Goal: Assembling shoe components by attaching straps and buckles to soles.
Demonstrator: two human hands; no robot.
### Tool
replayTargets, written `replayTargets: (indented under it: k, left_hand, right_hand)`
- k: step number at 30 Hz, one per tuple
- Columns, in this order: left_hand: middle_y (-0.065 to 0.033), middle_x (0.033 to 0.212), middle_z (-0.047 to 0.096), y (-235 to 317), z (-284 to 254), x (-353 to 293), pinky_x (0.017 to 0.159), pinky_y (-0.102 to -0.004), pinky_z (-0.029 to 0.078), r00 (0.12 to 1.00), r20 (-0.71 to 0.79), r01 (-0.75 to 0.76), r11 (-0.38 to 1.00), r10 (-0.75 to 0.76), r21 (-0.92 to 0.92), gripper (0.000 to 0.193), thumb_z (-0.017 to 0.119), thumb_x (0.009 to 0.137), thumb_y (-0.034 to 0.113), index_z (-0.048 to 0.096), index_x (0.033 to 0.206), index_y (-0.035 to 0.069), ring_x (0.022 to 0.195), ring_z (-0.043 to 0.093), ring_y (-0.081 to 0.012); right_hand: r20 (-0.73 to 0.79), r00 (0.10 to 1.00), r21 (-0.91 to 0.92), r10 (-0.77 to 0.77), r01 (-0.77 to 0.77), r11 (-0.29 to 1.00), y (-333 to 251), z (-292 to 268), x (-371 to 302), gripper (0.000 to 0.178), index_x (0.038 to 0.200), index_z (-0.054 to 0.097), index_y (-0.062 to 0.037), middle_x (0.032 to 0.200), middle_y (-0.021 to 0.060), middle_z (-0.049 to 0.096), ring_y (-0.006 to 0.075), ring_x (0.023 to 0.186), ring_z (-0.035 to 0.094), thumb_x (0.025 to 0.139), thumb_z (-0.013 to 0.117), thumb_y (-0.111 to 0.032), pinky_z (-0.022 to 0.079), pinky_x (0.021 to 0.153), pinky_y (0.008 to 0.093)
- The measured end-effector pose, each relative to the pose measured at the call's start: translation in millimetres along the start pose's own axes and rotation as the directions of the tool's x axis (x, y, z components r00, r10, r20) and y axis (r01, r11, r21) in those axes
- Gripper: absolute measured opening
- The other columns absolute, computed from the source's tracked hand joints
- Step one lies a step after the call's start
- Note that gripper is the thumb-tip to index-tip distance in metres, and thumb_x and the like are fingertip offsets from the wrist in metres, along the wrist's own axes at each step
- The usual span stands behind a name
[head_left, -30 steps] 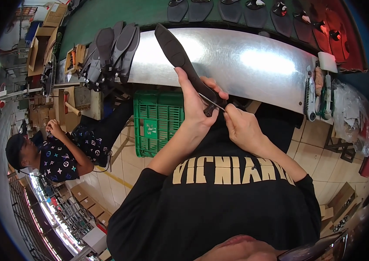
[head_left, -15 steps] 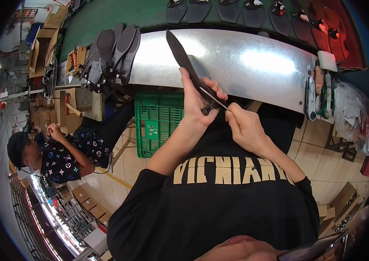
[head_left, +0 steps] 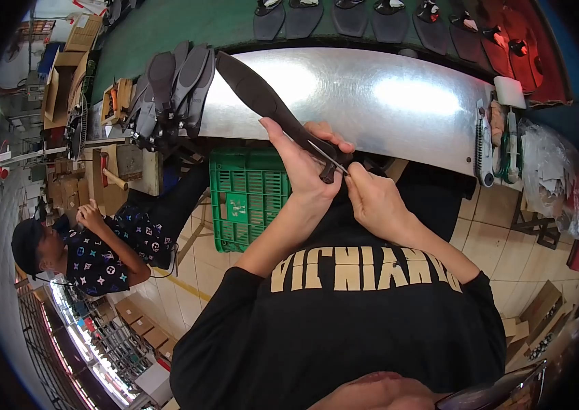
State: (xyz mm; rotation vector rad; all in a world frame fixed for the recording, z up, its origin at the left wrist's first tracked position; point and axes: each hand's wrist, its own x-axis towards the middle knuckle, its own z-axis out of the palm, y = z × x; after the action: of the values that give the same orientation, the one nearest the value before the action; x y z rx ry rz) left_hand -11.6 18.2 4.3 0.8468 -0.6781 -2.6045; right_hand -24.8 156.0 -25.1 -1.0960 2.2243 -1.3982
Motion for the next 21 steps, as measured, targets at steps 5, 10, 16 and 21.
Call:
replayTargets:
  k: [5, 10, 16, 21]
  left_hand:
    - [-0.0024, 0.058, 0.046, -3, -7, 6, 0.061, -0.0373, 0.048, 1.0, -0.011, 0.023, 0.999, -0.023, 0.029, 0.078, 0.037, 0.082, 0.083, 0.048, 0.06, 0.01, 0.054, 0.055, -0.0222]
    - [-0.0027, 0.06, 0.047, -6, -10, 8, 0.062, -0.0378, 0.05, 0.996, 0.085, 0.025, 0.999, -0.027, 0.022, 0.076, 0.035, 0.084, 0.082, 0.046, 0.061, 0.01, 0.055, 0.057, -0.0235]
    - [-0.0009, 0.056, 0.044, -8, -16, 8, 0.062, -0.0347, 0.047, 0.998, 0.014, 0.064, 0.998, -0.064, 0.012, 0.071, 0.044, 0.083, 0.079, 0.049, 0.058, 0.013, 0.051, 0.051, -0.0187]
    - [-0.001, 0.059, 0.049, 1, -18, 21, 0.069, -0.0364, 0.049, 0.972, -0.067, 0.211, 0.96, -0.227, -0.183, 0.066, 0.047, 0.082, 0.078, 0.046, 0.062, 0.015, 0.053, 0.051, -0.0201]
  right_hand:
    - [0.089, 0.996, 0.017, 0.03, -0.032, 0.999, 3, -6, 1, 0.013, 0.09, 0.044, -0.0008, 0.073, 0.0202, 0.058, 0.0418, 0.068, 0.06, 0.093, 0.055, -0.006, 0.046, 0.055, 0.047]
    - [0.105, 0.994, 0.052, 0.017, -0.023, 0.998, 2, -6, -1, 0.013, 0.09, 0.044, -0.0007, 0.072, 0.0204, 0.058, 0.0413, 0.067, 0.06, 0.093, 0.055, -0.008, 0.046, 0.055, 0.0471]
    - [0.18, 0.983, 0.172, 0.029, -0.061, 0.983, -1, -10, -5, 0.012, 0.092, 0.047, -0.0003, 0.071, 0.0204, 0.058, 0.0398, 0.066, 0.06, 0.094, 0.055, -0.009, 0.045, 0.056, 0.046]
    - [0.12, 0.992, 0.329, 0.03, -0.068, 0.942, -8, -21, -8, 0.009, 0.088, 0.06, 0.0009, 0.073, 0.0141, 0.059, 0.0263, 0.065, 0.06, 0.092, 0.054, -0.004, 0.047, 0.061, 0.035]
